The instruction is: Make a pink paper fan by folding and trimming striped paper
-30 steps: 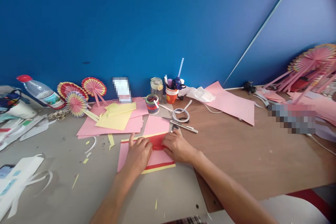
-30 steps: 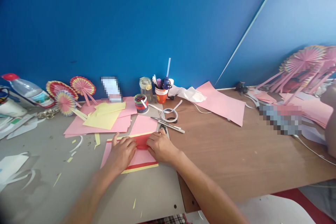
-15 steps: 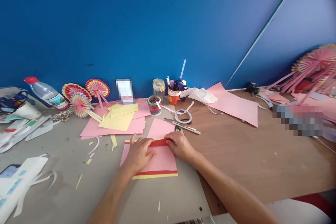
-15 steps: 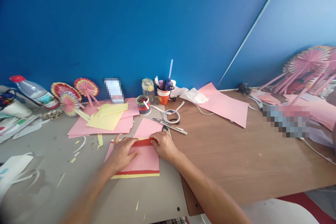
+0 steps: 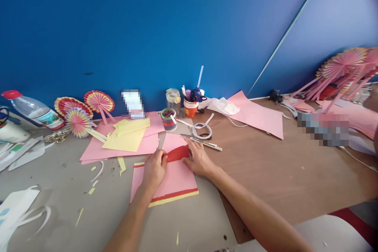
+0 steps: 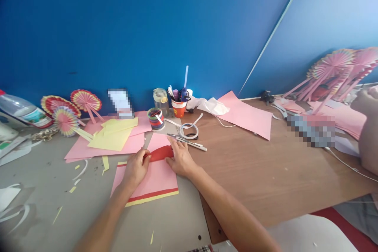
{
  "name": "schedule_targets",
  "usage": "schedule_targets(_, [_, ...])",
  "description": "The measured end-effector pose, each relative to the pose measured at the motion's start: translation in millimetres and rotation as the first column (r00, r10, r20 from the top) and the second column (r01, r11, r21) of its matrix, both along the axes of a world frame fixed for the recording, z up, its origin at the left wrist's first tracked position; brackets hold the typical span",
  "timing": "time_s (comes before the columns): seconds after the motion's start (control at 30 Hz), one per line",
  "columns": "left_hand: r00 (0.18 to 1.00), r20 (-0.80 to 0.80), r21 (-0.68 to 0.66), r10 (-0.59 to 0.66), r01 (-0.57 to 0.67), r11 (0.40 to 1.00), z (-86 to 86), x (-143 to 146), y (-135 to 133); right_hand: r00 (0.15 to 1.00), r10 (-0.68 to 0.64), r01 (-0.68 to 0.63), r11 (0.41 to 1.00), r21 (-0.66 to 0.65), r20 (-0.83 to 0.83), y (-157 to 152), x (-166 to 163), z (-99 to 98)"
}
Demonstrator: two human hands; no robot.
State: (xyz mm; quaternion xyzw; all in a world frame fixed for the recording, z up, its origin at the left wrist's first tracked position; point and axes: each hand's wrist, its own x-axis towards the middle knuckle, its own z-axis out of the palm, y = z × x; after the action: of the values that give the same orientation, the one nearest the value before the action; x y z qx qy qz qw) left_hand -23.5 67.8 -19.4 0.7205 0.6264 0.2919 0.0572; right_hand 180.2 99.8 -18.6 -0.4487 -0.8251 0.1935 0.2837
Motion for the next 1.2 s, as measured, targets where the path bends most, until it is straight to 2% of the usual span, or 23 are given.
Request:
schedule_targets(0.2, [0.999,0.050,0.068,0.001,-0.005,0.998,-5.5,-0.3,4.4,0.996,-0.084,0.085,0.995,0.058,-0.019,4.9,-6.6,-12.3])
schedule_targets(0.4, [0.997,0.082,0.056,0.010,-0.015,0.998,-14.6,-5.4,3.2,0.983,-0.182,0.181,0.979,0.090,0.000,6.0,-10.3,-18.2])
schedule_targets(0.83, [1.000,-0.003,0.023,-0.020,0.021,1.000,-15.6,-3.9,2.3,0.972,-0.208,0.200,0.976,0.086,0.107,3.3,-13.8,-10.2])
schedule_targets(1.2, [1.000,0.029,0.045,-0.008,0.006,0.999,-7.3,0.8,0.8,0.947,-0.242,0.231,0.970,0.071,0.214,1.4,-17.1,-6.5])
